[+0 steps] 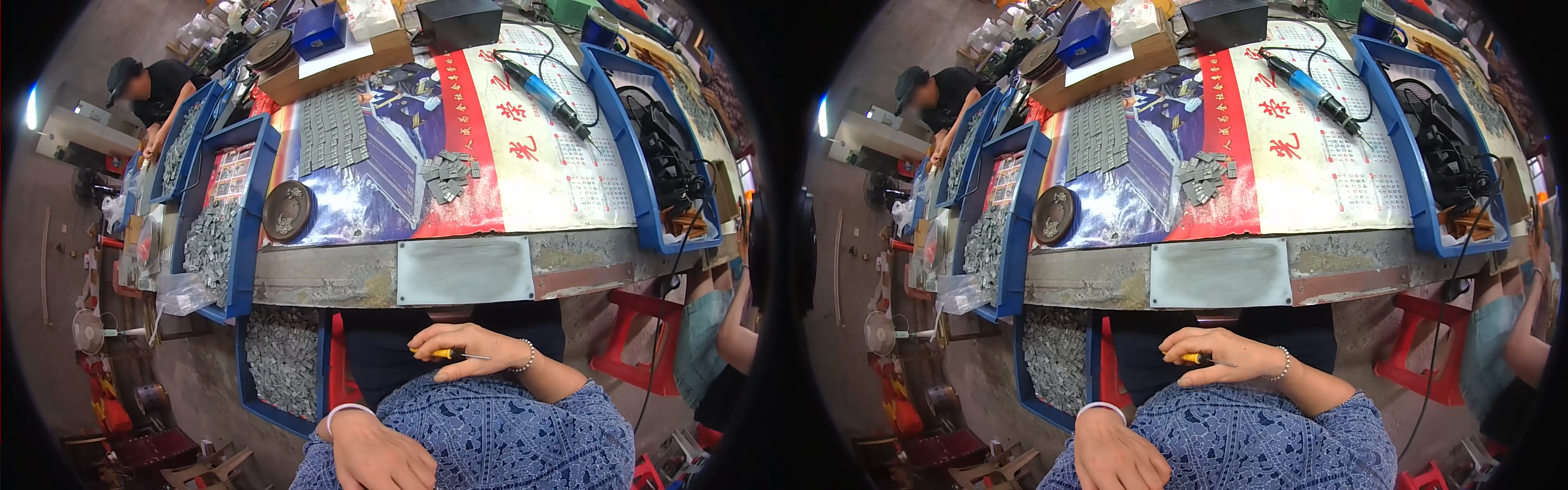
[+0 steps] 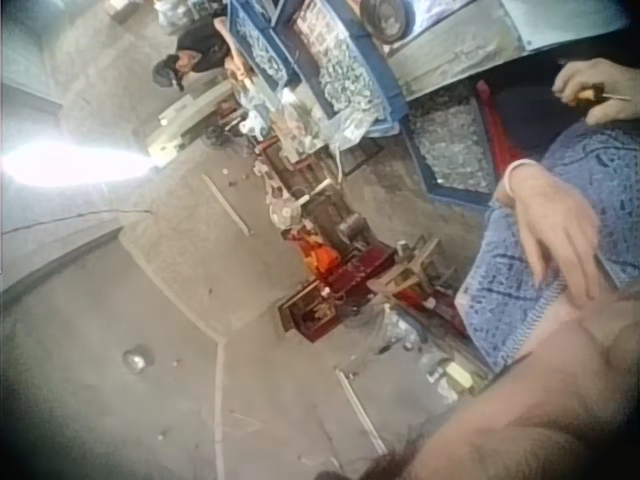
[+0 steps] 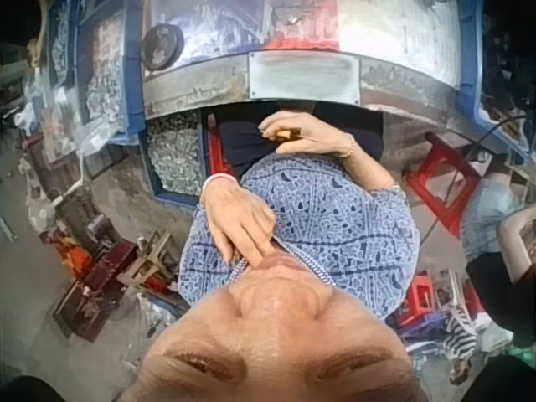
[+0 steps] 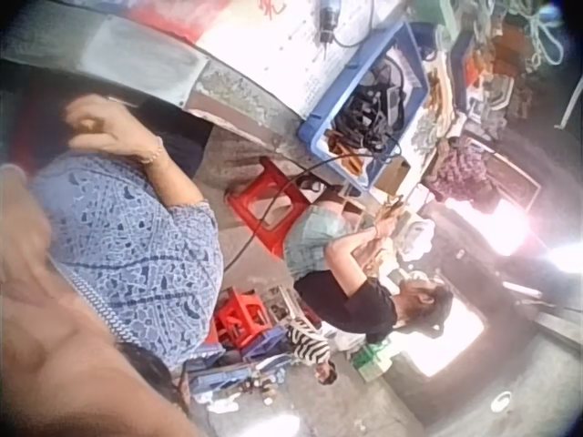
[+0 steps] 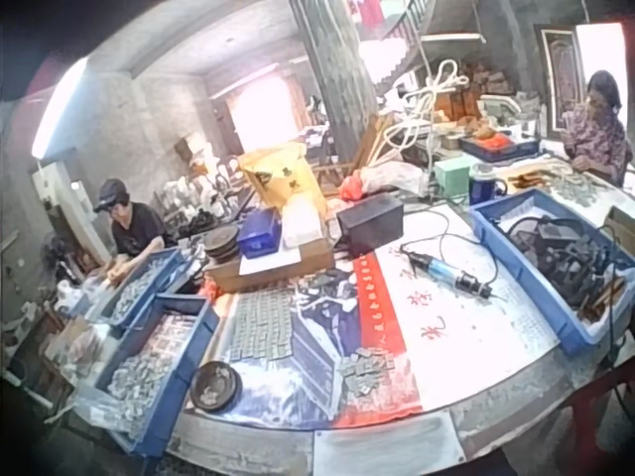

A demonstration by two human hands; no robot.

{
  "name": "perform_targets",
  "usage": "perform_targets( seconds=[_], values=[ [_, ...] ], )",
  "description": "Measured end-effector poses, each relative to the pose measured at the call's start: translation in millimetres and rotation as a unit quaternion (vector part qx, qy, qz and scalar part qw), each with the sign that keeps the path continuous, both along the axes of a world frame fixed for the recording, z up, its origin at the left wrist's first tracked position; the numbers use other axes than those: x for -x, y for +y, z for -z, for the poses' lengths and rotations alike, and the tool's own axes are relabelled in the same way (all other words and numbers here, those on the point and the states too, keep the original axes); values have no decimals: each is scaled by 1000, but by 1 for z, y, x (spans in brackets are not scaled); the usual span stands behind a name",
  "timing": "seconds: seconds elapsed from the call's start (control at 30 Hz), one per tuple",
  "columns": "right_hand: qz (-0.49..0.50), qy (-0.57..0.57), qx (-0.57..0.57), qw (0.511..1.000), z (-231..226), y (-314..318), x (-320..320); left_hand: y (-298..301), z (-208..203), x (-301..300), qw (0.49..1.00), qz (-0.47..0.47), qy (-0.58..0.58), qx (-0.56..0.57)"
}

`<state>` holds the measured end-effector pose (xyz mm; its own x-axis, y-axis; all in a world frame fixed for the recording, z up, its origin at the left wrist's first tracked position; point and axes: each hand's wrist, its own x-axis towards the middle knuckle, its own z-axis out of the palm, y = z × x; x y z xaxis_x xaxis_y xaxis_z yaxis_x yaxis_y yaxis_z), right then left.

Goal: Assembling small metal and plastic components by fitting them together using a manual hand tool at a workstation.

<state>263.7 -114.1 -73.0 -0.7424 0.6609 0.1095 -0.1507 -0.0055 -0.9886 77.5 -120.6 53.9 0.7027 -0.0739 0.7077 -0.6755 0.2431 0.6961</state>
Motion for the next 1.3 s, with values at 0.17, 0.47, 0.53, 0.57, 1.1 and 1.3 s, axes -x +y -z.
perform_targets(
  seconds=[0.17, 0.47, 0.53, 0.57, 1.1, 1.3],
  values=[
    [-1, 155, 92, 984, 4, -2, 0, 21, 17, 18, 997, -28, -38, 57],
    [124, 109, 234, 958, 11, -7, -1, 114, 65, 19, 695, -593, 384, 138],
    [118, 64, 245, 960, 11, -7, -3, 138, 80, 16, 677, -599, 404, 140],
    [112, 16, 260, 959, 14, -6, -5, 151, 91, 13, 664, -610, 421, 96],
    [11, -2, 223, 975, 52, -31, 15, 259, 124, -69, 506, -646, 515, -248],
    [-29, -89, 199, 976, 55, -24, 17, 257, 124, -65, 515, -645, 509, -243]
  ],
)
